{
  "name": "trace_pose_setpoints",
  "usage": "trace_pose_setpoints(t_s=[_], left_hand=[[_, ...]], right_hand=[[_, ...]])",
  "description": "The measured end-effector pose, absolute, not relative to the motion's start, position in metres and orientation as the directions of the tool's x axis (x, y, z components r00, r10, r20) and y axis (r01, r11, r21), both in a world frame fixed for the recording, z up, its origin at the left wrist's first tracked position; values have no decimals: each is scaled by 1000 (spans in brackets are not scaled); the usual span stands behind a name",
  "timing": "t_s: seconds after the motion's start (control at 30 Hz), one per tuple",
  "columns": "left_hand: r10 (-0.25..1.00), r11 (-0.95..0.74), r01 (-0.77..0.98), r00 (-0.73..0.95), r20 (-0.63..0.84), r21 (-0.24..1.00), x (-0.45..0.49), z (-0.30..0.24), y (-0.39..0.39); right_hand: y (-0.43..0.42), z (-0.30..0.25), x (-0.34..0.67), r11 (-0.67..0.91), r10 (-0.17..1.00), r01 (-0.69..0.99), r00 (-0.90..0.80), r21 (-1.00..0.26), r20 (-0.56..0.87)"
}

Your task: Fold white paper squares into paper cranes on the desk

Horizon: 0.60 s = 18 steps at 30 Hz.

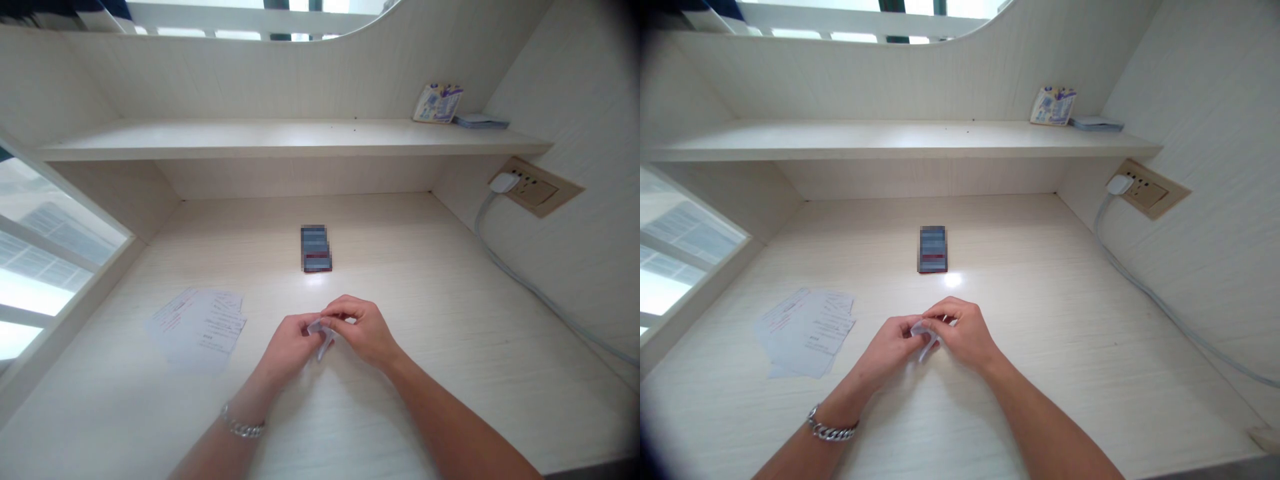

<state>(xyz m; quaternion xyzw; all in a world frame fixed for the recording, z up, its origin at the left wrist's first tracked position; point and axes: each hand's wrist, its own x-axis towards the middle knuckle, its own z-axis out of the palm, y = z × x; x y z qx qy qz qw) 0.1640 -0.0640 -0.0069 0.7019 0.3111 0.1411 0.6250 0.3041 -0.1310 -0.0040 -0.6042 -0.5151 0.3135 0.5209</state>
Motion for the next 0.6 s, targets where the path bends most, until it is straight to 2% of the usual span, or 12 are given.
trace_pose_setpoints(t_s=[0.2, 0.6], left_hand=[[634, -36, 242, 756, -165, 970, 166, -9, -65], [633, -67, 229, 762, -137, 971, 164, -10, -65]], right_hand=[[-131, -7, 304, 79, 941, 303, 291, -950, 171], [-133, -3, 305, 199, 941, 432, 167, -880, 294]])
